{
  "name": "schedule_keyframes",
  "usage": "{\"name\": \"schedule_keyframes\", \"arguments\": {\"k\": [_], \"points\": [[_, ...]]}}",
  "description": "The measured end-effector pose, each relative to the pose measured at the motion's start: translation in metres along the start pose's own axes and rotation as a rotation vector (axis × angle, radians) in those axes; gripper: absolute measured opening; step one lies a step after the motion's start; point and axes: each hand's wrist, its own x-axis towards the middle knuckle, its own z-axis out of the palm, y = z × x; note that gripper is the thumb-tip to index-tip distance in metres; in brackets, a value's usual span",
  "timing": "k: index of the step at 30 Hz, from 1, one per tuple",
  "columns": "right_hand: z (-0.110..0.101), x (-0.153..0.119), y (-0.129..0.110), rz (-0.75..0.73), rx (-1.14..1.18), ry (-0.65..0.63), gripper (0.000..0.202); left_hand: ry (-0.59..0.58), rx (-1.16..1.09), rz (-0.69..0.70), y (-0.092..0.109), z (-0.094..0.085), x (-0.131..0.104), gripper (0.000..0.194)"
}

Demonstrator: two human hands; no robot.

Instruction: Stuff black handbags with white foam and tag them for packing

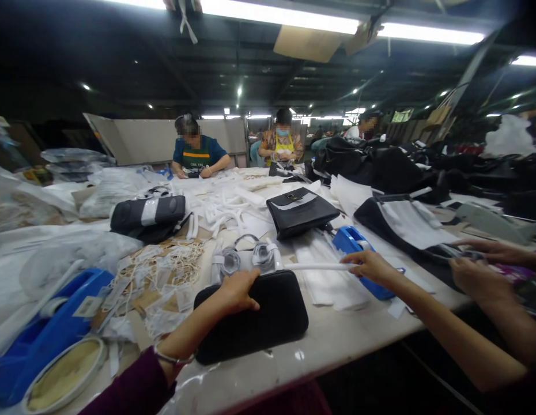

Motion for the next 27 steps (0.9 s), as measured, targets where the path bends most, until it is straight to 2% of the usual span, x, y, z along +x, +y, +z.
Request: {"name": "schedule_keyframes", "arguments": {"k": [6, 10, 16, 21, 27], "points": [[-0.007, 0.004, 0.003, -0.009, 0.105, -0.139, 0.032, 0.129, 0.055, -0.005, 0.006, 0.004, -0.010, 0.060], [-0.013, 0.006, 0.007, 0.024, 0.108, -0.130, 0.032, 0.158, 0.029, 0.006, 0.004, 0.008, -0.010, 0.058], [-0.003, 0.018, 0.012, 0.008, 0.048, -0.095, 0.034, 0.190, 0.003, -0.002, 0.002, 0.011, -0.009, 0.058], [-0.002, 0.029, 0.014, 0.038, 0.136, -0.142, 0.036, 0.189, 0.020, 0.039, 0.005, 0.008, -0.013, 0.052], [-0.012, 0.036, 0.015, 0.041, 0.093, -0.088, 0.033, 0.128, -0.064, 0.054, 0.004, 0.009, -0.010, 0.074]]}}
